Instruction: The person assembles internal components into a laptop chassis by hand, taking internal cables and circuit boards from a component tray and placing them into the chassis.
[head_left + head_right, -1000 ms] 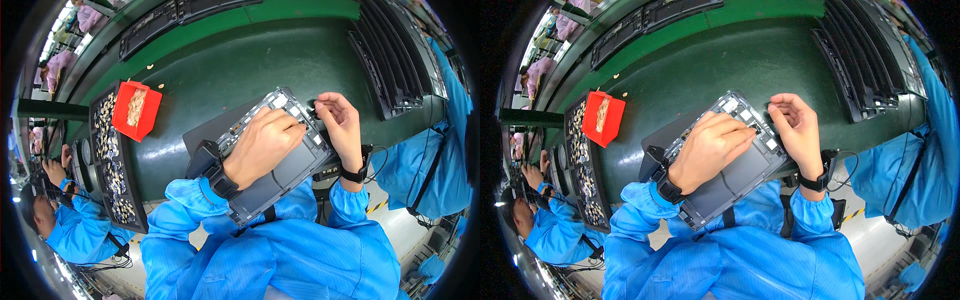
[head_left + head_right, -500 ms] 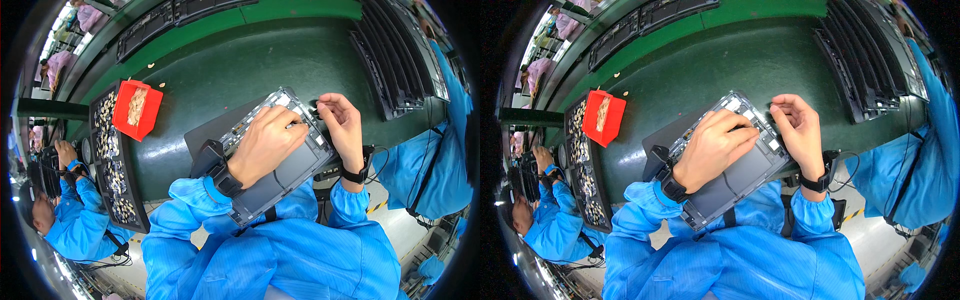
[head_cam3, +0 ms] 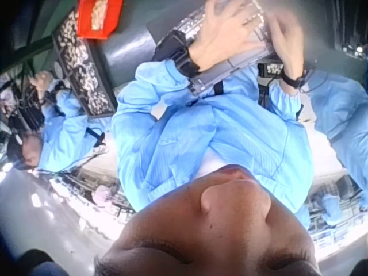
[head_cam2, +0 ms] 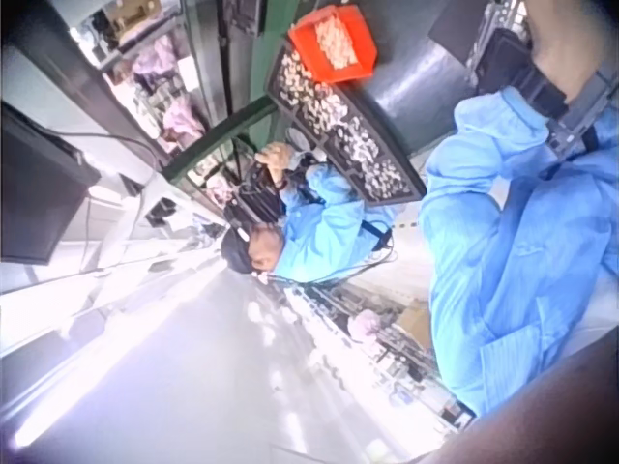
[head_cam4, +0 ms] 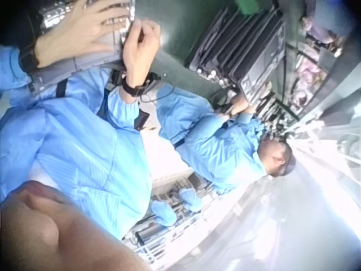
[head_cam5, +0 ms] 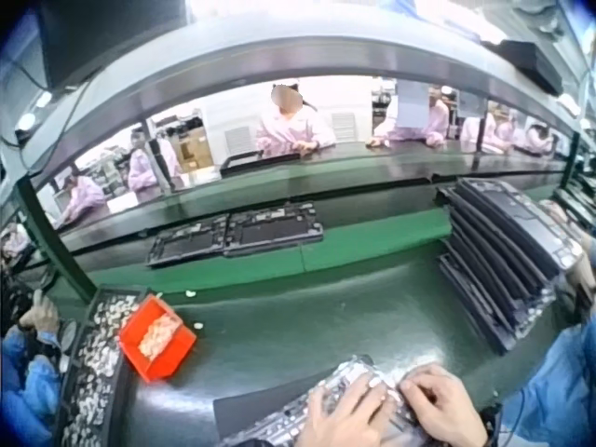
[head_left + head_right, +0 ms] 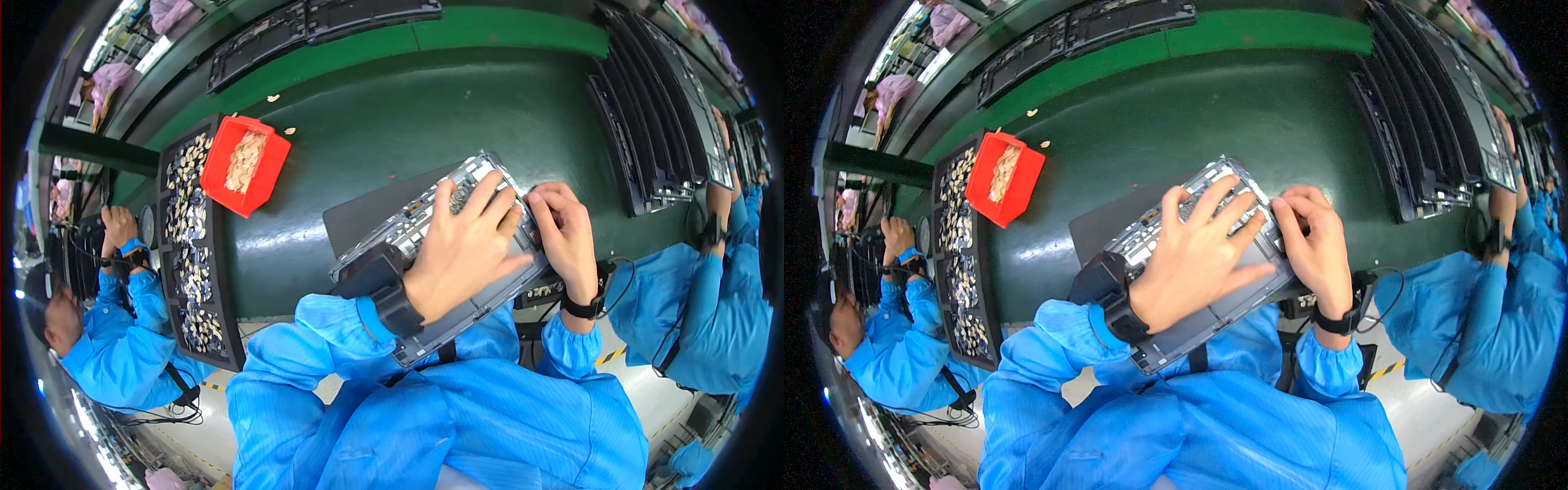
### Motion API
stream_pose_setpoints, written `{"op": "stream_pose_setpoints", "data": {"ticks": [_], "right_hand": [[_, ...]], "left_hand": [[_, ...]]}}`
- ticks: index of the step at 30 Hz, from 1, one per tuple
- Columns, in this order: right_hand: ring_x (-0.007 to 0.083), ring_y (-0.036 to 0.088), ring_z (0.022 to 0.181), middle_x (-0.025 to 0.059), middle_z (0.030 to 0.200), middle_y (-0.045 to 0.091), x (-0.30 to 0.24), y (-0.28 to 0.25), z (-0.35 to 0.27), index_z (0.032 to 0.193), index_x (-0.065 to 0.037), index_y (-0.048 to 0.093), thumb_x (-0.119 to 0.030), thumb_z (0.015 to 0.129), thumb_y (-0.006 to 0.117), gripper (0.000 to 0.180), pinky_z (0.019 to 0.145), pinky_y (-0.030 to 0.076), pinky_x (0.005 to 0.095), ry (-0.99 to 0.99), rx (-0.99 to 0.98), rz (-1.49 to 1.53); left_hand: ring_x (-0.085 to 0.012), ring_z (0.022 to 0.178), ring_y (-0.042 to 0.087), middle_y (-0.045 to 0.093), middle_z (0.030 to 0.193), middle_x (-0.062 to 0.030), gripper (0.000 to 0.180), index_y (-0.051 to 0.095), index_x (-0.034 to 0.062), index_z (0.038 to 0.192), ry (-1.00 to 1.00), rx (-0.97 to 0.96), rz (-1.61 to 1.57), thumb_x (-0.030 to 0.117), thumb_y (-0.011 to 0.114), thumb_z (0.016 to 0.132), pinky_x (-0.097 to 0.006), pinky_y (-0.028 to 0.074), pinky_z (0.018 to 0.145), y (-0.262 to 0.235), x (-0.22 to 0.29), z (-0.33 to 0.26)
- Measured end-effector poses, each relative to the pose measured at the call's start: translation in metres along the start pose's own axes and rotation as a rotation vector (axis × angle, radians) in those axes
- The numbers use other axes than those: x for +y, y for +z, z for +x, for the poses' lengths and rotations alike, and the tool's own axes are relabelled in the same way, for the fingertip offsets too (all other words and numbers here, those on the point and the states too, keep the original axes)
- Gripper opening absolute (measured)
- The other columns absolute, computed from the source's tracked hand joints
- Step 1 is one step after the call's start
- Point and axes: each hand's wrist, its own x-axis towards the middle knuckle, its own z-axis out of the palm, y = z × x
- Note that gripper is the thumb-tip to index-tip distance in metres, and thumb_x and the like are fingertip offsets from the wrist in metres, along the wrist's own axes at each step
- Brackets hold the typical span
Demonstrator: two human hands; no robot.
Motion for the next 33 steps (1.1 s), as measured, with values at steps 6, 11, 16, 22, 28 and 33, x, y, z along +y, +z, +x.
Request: {"op": "stream_pose_setpoints", "data": {"ticks": [6, 11, 16, 22, 28, 33], "right_hand": [[0.0393, 0.064, 0.101, 0.0211, 0.115, 0.064, -0.013, 0.000, -0.026, 0.107, 0.006, 0.069, -0.011, 0.098, 0.070, 0.020, 0.092, 0.051, 0.0389, -0.317, 0.053, -0.560], [0.0270, 0.065, 0.099, 0.0128, 0.114, 0.069, -0.020, 0.002, -0.035, 0.120, 0.002, 0.064, -0.014, 0.103, 0.066, 0.024, 0.089, 0.050, 0.0323, 0.009, -0.149, -0.207], [0.0109, 0.068, 0.073, 0.0035, 0.102, 0.070, -0.031, 0.015, -0.028, 0.123, -0.004, 0.062, -0.023, 0.110, 0.058, 0.024, 0.053, 0.053, 0.0232, 0.301, -0.109, 0.460], [0.0062, 0.064, 0.068, -0.0015, 0.096, 0.069, -0.040, -0.050, 0.123, 0.130, -0.009, 0.064, -0.035, 0.111, 0.058, 0.033, 0.046, 0.047, 0.0234, 0.046, 0.113, 0.288], [0.0175, 0.066, 0.094, 0.0033, 0.117, 0.068, 0.027, -0.156, 0.358, 0.141, -0.013, 0.064, -0.035, 0.107, 0.064, 0.041, 0.067, 0.058, 0.0361, 0.098, 0.435, 0.230], [0.0410, 0.066, 0.119, 0.0202, 0.135, 0.068, 0.017, -0.118, 0.425, 0.140, -0.008, 0.064, -0.034, 0.096, 0.071, 0.052, 0.098, 0.055, 0.0501, -0.307, 0.796, -1.208]], "left_hand": [[-0.0373, 0.159, 0.028, 0.036, 0.167, -0.0259, 0.108, 0.040, -0.0073, 0.157, -0.045, -0.469, 0.061, 0.061, 0.076, 0.082, -0.059, 0.022, 0.127, -0.028, 0.036, -0.046], [-0.0378, 0.157, 0.032, 0.038, 0.164, -0.0269, 0.096, 0.040, -0.0072, 0.156, -0.070, -0.221, -0.119, 0.034, 0.081, 0.080, -0.053, 0.025, 0.128, -0.016, 0.027, -0.062], [-0.0351, 0.152, 0.041, 0.048, 0.159, -0.0205, 0.081, 0.041, -0.0032, 0.156, -0.020, -0.161, -0.327, 0.023, 0.077, 0.088, -0.060, 0.028, 0.126, -0.038, 0.001, -0.060], [-0.0320, 0.149, 0.048, 0.058, 0.153, -0.0136, 0.064, 0.055, 0.0085, 0.152, -0.201, 0.005, -0.446, 0.028, 0.076, 0.094, -0.062, 0.025, 0.125, -0.096, -0.033, -0.113], [-0.0271, 0.134, 0.062, 0.073, 0.130, -0.0056, 0.036, 0.077, 0.0136, 0.122, -0.606, 0.284, -0.241, 0.017, 0.080, 0.086, -0.057, 0.030, 0.124, -0.045, -0.050, -0.178], [-0.0151, 0.107, 0.071, 0.079, 0.106, 0.0061, 0.016, 0.081, 0.0185, 0.096, -0.587, 0.428, -0.103, 0.016, 0.080, 0.080, -0.039, 0.040, 0.106, -0.042, -0.051, -0.164]]}}
